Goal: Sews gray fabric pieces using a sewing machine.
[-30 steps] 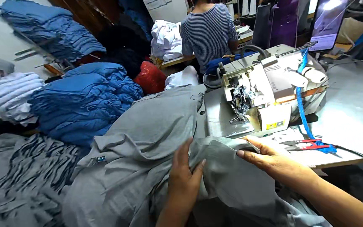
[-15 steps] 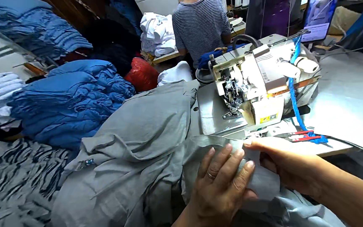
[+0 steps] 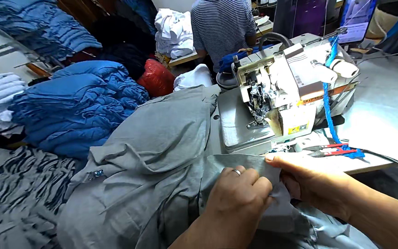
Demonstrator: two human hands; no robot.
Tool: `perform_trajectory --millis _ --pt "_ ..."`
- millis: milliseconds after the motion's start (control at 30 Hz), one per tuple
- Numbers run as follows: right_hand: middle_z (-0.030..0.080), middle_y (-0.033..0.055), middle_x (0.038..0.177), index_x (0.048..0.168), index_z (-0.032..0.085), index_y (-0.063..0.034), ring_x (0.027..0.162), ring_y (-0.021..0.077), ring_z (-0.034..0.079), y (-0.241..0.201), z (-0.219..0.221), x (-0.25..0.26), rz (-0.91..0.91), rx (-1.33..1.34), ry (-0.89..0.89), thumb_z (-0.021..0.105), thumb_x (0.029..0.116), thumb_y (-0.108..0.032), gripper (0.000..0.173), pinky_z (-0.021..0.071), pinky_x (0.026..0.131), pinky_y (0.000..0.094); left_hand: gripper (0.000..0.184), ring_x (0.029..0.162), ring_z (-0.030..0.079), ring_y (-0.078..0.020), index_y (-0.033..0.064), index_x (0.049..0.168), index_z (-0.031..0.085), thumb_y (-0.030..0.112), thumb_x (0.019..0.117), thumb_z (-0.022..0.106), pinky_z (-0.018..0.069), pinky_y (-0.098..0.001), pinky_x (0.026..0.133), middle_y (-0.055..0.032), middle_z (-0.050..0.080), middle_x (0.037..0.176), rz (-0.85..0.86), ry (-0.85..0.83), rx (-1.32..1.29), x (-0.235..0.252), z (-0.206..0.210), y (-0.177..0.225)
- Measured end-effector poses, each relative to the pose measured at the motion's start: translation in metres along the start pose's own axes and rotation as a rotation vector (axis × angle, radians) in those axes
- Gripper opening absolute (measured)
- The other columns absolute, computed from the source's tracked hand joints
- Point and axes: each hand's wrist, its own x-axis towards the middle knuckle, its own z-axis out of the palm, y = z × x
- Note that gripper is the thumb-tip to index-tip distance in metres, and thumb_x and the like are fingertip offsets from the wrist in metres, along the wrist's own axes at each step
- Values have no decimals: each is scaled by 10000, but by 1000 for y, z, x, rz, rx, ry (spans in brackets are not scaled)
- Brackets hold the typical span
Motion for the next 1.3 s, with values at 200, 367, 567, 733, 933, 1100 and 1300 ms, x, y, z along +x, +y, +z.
perform_trajectory --millis 200,367,567,733,933,1100,1300 --pt "634 -67 839 1123 706 -123 736 -28 565 -2 -10 -10 -372 -585 159 406 1100 -267 334 459 675 158 96 851 650 -2 98 946 621 191 965 634 518 -123 765 -8 695 885 -119 60 -480 -7 -24 -16" --pt "515 -122 680 898 642 -183 614 -61 487 23 -2 -2 -501 -602 68 433 1073 -293 294 391 573 134 118 920 652 6 85 1080 667 152 1001 611 517 -138 860 2 716 974 -143 34 -656 -11 -12 -17" --pt "709 -126 914 1058 728 -139 863 -59 650 49 -7 -4 -469 -236 -83 578 1013 -184 163 538 794 146 151 841 642 44 33 983 693 176 983 643 516 -89 784 -11 712 906 -238 35 -718 -21 -4 -21" --pt "711 -158 884 981 765 -158 817 -104 627 67 -15 -3 -606 -274 -17 592 1000 -168 175 511 733 104 253 733 578 43 25 929 620 270 989 636 460 -71 689 -22 633 784 -216 -12 -737 -26 -7 -19" --pt "696 -132 808 912 733 -147 753 -86 634 57 -4 3 -755 -364 165 670 918 -147 63 526 695 97 95 897 617 -13 89 1043 613 174 1032 574 500 -111 805 -29 645 975 -103 78 -718 -13 -19 -10" --pt "674 -133 806 931 725 -100 711 -117 589 59 2 1 -846 -366 109 647 942 -114 80 491 638 68 204 882 636 38 38 1117 691 192 997 635 520 -104 814 -16 705 981 -190 156 -818 -10 -7 -13" --pt "682 -77 799 903 717 -41 736 -125 588 59 1 3 -973 -517 181 652 943 -146 130 484 684 50 211 843 630 49 32 1109 697 201 998 636 519 -98 789 -6 709 932 -229 196 -757 -11 -4 -10"
